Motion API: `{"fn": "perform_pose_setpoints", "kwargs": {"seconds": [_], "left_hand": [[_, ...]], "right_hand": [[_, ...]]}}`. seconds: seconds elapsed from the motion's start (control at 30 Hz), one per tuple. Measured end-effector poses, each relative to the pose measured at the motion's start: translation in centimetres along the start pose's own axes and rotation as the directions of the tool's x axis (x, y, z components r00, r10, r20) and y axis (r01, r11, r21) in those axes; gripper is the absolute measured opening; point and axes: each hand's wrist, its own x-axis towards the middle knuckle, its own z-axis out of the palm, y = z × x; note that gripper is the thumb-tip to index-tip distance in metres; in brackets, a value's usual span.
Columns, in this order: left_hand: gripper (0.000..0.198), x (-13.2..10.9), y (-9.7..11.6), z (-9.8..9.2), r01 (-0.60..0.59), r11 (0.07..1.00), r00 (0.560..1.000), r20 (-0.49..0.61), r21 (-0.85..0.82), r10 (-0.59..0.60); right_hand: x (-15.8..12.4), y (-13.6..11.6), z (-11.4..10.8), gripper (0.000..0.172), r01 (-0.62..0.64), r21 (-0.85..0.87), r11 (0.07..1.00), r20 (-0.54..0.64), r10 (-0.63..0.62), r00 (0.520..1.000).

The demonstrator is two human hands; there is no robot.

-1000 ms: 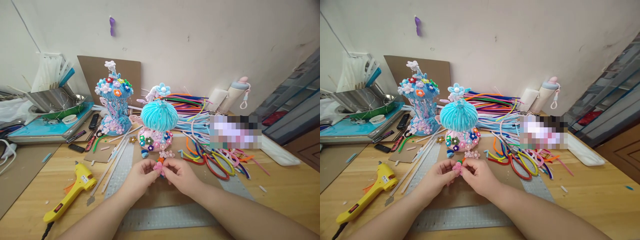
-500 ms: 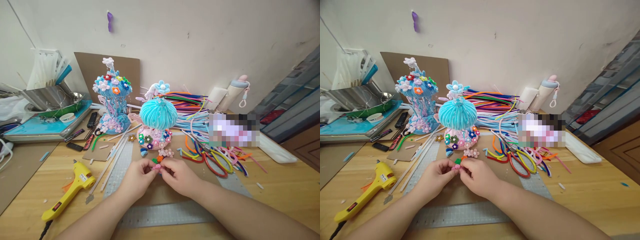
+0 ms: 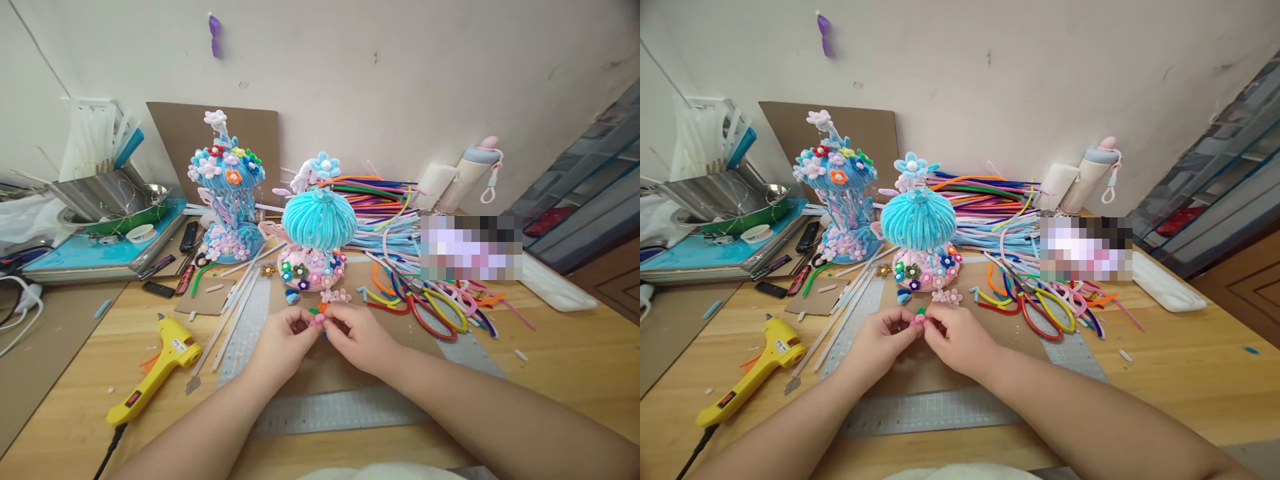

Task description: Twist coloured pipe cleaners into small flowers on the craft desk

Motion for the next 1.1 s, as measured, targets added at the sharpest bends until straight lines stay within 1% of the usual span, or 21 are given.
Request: {"fn": "perform_pose_setpoints", "kwargs": {"seconds": [0.07,0.17,0.23,0.3,0.33,0.4,0.53,0.63,0.8,0.87,0.97,1.1], "left_hand": [[0.025,0.0,0.5,-0.3,0.019,0.993,1.000,0.015,-0.114,-0.017],[0.026,0.1,0.7,-0.5,0.081,0.961,0.996,0.064,-0.263,-0.067],[0.027,0.2,0.5,-0.5,0.131,0.944,0.988,0.116,-0.303,-0.100],[0.029,0.3,0.2,-0.4,0.159,0.938,0.980,0.160,-0.308,-0.114],[0.030,0.3,0.1,-0.4,0.159,0.939,0.979,0.172,-0.306,-0.109],[0.030,0.3,0.0,-0.3,0.120,0.949,0.983,0.165,-0.290,-0.074],[0.023,0.3,0.0,-0.1,0.028,0.974,0.989,0.145,-0.227,0.005],[0.020,0.3,-0.1,-0.1,0.004,0.987,0.991,0.135,-0.160,0.018],[0.014,0.3,-0.6,-0.3,-0.053,0.998,0.992,0.117,0.047,0.047],[0.013,0.2,-0.8,-0.3,-0.079,0.992,0.990,0.121,0.097,0.067],[0.013,0.1,-0.9,0.0,-0.108,0.992,0.986,0.135,0.071,0.097],[0.014,0.1,-0.9,0.5,-0.120,0.992,0.990,0.073,0.032,0.117]], "right_hand": [[-0.3,-0.2,-0.2,0.010,-0.040,0.106,0.994,-0.015,0.042,0.999],[-0.6,-0.3,-0.4,0.020,-0.096,0.210,0.973,-0.021,0.102,0.995],[-0.6,-0.3,-0.3,0.018,-0.139,0.249,0.958,0.032,0.136,0.990],[-0.5,-0.2,-0.1,0.018,-0.202,0.298,0.933,0.101,0.179,0.979],[-0.4,-0.1,0.1,0.020,-0.231,0.320,0.919,0.126,0.201,0.971],[-0.3,-0.1,0.3,0.023,-0.272,0.350,0.896,0.155,0.231,0.960],[-0.3,-0.2,0.3,0.022,-0.299,0.348,0.888,0.174,0.252,0.952],[-0.4,-0.3,0.2,0.023,-0.271,0.285,0.919,0.177,0.228,0.957],[-0.5,-0.4,0.1,0.028,-0.151,0.152,0.977,0.139,0.130,0.982],[-0.7,-0.3,0.3,0.029,-0.152,0.134,0.979,0.118,0.136,0.984],[-0.9,-0.2,0.7,0.029,-0.200,0.164,0.966,0.101,0.185,0.978],[-0.8,-0.1,1.0,0.029,-0.232,0.148,0.961,0.054,0.227,0.972]]}}
